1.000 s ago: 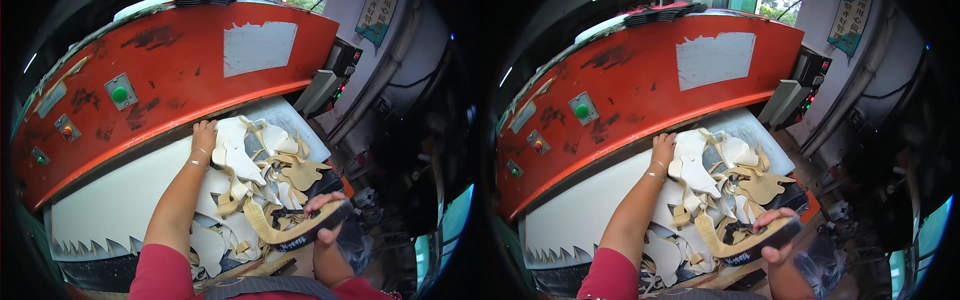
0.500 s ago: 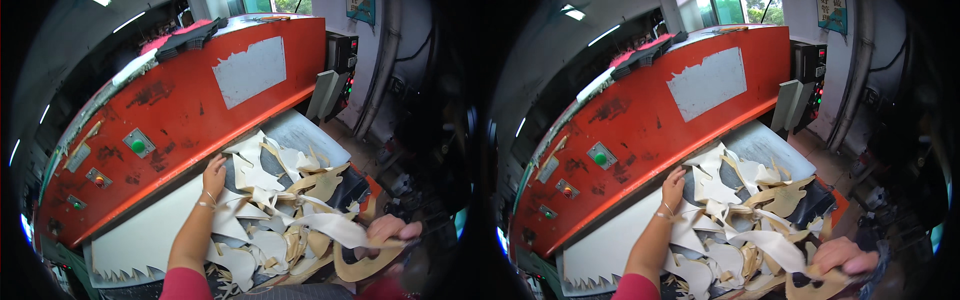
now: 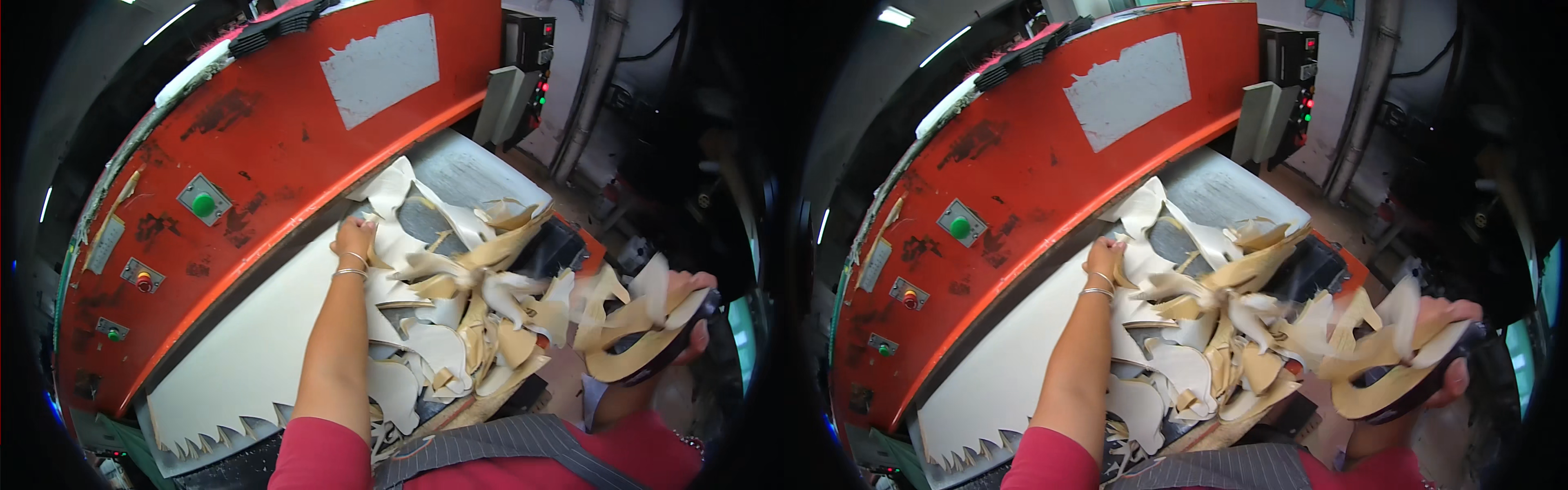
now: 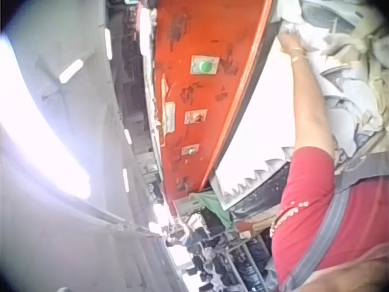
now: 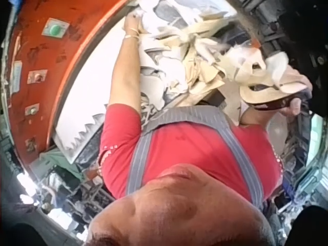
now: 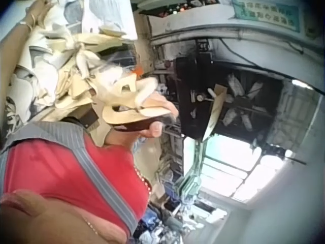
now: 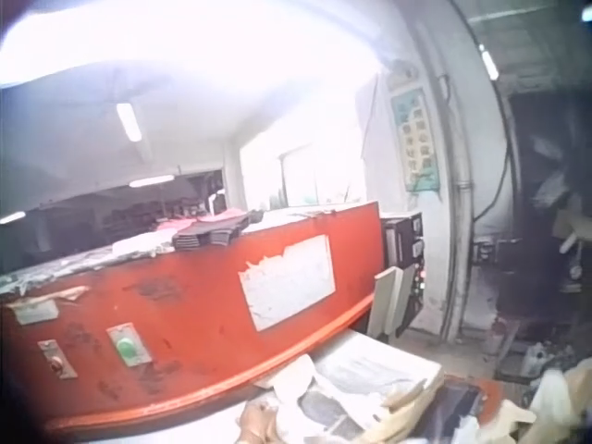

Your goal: Cutting out shoe upper components using a hydraulic press and metal dies.

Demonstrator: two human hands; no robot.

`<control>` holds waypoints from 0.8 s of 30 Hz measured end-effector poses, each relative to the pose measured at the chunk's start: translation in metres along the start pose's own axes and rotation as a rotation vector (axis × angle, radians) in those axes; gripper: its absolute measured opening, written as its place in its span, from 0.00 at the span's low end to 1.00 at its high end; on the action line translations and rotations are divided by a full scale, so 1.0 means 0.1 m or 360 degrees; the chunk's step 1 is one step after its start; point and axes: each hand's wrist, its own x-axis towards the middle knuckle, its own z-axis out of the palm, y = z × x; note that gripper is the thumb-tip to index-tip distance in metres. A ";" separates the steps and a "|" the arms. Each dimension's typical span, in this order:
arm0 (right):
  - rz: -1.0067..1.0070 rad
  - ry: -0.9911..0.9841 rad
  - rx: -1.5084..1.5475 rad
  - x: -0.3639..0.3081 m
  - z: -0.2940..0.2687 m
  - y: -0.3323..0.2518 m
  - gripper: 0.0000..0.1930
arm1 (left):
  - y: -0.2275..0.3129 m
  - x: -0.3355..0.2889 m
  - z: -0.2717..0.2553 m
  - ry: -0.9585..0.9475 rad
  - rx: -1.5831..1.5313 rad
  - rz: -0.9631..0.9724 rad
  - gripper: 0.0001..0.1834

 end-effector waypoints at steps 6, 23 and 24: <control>0.0111 -0.0135 -0.0423 0.01 -0.06 -0.28 0.28 | -0.03 -0.08 -0.08 0.0301 -0.0060 0.0279 0.15; 0.0411 -0.1528 -0.1622 0.30 1.33 3.16 0.20 | -0.12 -0.20 -0.10 -0.0139 -0.1318 0.0136 0.06; 0.0458 -0.1530 -0.1685 0.36 1.23 3.42 0.23 | -0.04 -0.23 -0.07 -0.0153 -0.1259 0.0118 0.05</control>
